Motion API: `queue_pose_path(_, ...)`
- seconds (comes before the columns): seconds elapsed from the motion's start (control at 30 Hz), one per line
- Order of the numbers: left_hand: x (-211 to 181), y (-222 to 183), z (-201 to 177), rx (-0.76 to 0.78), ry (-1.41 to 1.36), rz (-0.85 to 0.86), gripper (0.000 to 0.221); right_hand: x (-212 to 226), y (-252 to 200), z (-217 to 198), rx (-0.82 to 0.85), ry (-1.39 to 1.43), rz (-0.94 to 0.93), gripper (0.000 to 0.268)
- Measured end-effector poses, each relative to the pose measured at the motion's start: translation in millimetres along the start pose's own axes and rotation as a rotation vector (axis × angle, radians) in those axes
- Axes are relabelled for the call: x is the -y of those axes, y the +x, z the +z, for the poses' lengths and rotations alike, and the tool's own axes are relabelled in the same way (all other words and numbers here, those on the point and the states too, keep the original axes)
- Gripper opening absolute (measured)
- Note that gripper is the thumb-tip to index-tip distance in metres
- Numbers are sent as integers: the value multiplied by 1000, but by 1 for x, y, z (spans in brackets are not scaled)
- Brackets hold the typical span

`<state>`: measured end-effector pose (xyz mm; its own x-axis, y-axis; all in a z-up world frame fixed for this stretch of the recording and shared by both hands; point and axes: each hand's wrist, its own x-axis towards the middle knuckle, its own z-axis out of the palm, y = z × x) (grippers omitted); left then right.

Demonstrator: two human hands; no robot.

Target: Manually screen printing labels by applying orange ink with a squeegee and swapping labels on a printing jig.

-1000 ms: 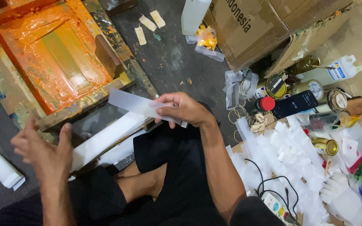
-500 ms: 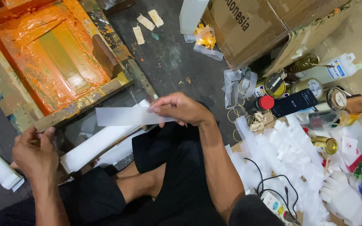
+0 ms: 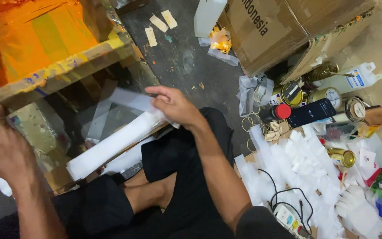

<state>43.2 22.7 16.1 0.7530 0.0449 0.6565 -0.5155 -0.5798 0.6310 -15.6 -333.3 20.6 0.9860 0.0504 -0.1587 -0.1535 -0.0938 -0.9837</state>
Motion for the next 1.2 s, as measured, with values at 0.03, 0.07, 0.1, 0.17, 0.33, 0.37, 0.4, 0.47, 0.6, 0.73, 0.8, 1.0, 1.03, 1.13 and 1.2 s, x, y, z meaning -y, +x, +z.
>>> queue_pose_path(0.03, 4, -1, 1, -2, -2, 1, 30, -6, 6, 8, -1, -2, -2, 51)
queue_pose_path(0.07, 8, -1, 2, -24, 60, 20, 33, -11, 12, 15, -44, 17, -10, 46)
queue_pose_path(0.1, 11, -1, 3, -46, 121, 39, 37, -15, 19, 22, -86, 36, -19, 42)
queue_pose_path(0.17, 12, -1, 6, -50, 29, -14, 27, -8, 23, 30, -120, -80, -55, 43)
queue_pose_path(0.33, -5, 0, 7, -41, -46, -78, 16, 5, 23, 43, -226, -401, -21, 55)
queue_pose_path(0.37, -8, 1, 7, -40, -53, -77, 15, 8, 20, 44, -231, -424, -63, 55)
queue_pose_path(0.4, -11, 1, 6, -37, -58, -77, 15, 10, 17, 46, -234, -446, -103, 55)
queue_pose_path(0.47, -15, 1, 5, -13, -74, -106, 12, 5, 14, 48, -218, -467, -155, 54)
queue_pose_path(0.6, -11, 6, 2, 38, -127, -12, 23, -7, 18, 53, -135, -506, -325, 50)
queue_pose_path(0.73, -28, 21, 1, -2, -27, 67, 27, 10, 13, 62, -66, -482, -348, 44)
queue_pose_path(0.8, -36, 27, 3, -36, -78, -102, 30, -4, 17, 64, -196, -647, -545, 29)
queue_pose_path(1.0, -36, 30, 4, -135, -33, -86, 26, -10, 27, 74, 38, -1068, -256, 34)
queue_pose_path(1.03, -35, 34, 5, -143, -25, -87, 26, -9, 33, 80, 46, -1068, -265, 34)
queue_pose_path(1.13, -35, 41, 5, -153, -40, -103, 26, -6, 37, 95, 53, -1095, -221, 42)
queue_pose_path(1.2, -35, 47, 3, -152, -51, -102, 27, 3, 35, 102, -130, -1071, -298, 41)
